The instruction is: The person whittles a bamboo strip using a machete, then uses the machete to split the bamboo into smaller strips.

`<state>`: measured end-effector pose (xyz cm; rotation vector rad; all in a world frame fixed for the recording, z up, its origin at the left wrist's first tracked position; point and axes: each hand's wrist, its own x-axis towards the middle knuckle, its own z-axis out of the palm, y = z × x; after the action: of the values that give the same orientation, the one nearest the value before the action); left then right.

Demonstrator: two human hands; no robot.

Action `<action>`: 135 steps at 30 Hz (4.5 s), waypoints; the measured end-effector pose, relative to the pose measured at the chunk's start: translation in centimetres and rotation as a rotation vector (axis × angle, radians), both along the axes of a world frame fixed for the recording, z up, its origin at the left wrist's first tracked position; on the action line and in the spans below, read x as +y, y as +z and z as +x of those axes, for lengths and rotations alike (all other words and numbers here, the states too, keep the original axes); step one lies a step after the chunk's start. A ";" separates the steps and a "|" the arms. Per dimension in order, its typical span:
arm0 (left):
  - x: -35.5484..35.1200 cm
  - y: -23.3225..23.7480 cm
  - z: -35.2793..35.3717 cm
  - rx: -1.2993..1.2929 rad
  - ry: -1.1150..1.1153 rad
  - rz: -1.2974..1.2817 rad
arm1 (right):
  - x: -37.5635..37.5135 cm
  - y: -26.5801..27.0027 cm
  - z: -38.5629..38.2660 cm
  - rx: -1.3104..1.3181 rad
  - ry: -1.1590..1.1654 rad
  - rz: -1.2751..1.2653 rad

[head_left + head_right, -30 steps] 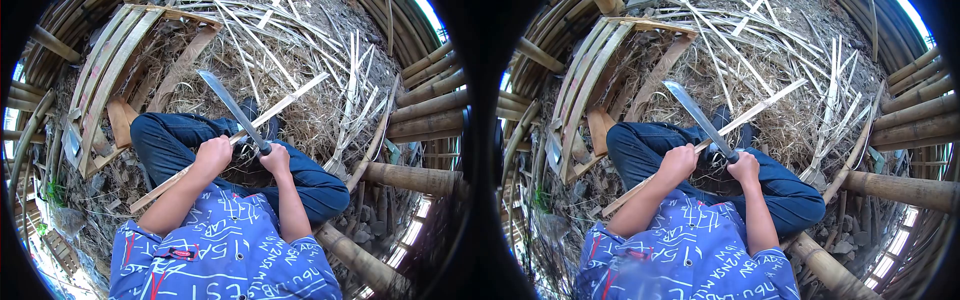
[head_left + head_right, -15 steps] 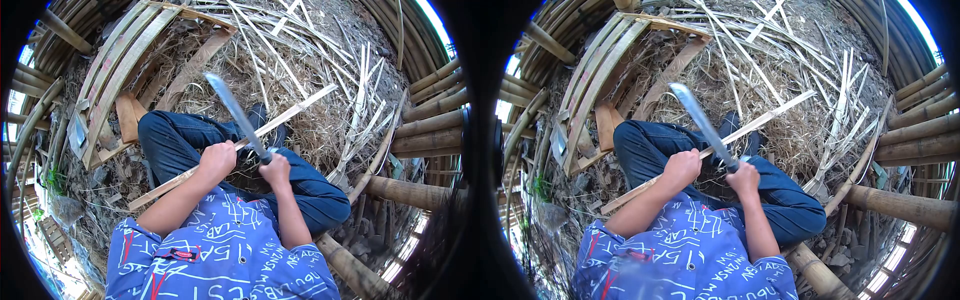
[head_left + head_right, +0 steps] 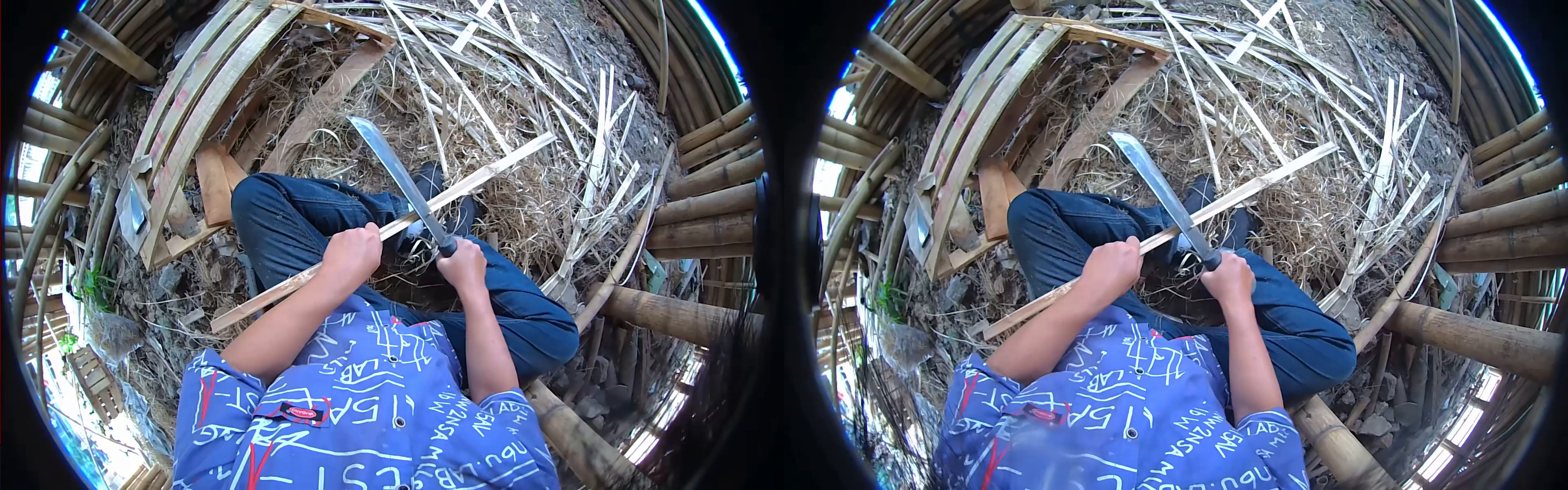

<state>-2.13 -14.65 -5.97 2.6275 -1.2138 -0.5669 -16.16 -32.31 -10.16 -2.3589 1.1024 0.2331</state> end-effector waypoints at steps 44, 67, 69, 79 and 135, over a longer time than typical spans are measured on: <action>1.6 2.0 -0.1 0.050 0.022 0.047 | 0.7 0.4 1.2 -0.057 0.035 0.004; 0.8 3.6 -0.7 0.114 -0.008 0.140 | -2.8 -1.5 -0.6 -0.019 -0.076 -0.047; 1.3 3.9 0.1 0.095 -0.049 0.143 | -1.5 -1.3 -0.6 -0.069 -0.063 0.032; 0.1 4.3 -0.4 0.046 -0.108 0.166 | -6.4 -3.1 -0.9 -0.049 -0.020 -0.065; 3.9 3.8 -1.4 0.150 0.001 0.133 | -2.2 -0.4 -0.8 0.015 0.041 -0.058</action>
<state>-3.48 -10.70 -2.18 2.6351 -1.1675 -0.8556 -17.00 -34.51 -10.56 -2.4366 1.0822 0.2369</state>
